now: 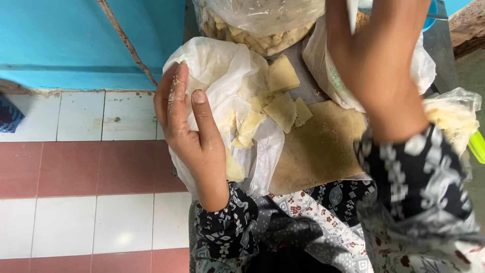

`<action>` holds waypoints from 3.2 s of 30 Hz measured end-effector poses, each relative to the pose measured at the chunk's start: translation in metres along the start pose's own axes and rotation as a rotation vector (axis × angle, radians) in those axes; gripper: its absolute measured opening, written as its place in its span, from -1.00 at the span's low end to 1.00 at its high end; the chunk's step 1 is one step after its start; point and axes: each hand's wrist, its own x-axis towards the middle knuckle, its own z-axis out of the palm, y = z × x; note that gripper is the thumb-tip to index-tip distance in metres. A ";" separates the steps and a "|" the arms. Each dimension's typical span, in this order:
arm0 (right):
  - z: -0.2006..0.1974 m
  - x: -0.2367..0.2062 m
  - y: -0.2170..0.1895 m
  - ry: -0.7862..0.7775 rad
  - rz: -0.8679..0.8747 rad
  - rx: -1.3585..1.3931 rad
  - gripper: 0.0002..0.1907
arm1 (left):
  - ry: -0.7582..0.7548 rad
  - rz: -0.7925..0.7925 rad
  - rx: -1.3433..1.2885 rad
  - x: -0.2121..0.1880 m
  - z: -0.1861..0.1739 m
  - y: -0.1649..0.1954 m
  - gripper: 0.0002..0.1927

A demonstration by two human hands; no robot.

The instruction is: The person sits at a table and shapes dough pieces by hand, pinching and folding flat dough wrappers over filling on a wooden board and setting the folded pieces aside with other finished dough pieces. They repeatedly take dough from a plastic-wrapped mass, form it on the board, and place completed pieces on the table.

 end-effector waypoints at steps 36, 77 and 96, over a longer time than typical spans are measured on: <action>-0.016 -0.087 -0.035 -0.255 0.844 1.479 -0.23 | -0.749 -0.154 -0.299 -0.033 0.038 0.012 -0.50; -0.027 -0.201 -0.080 0.382 0.860 2.160 -0.21 | -0.736 -0.621 -0.649 -0.143 0.003 0.025 -0.74; -0.055 -0.186 -0.116 0.178 0.566 1.352 -0.66 | -0.590 -0.646 -0.721 -0.142 -0.017 0.041 -0.71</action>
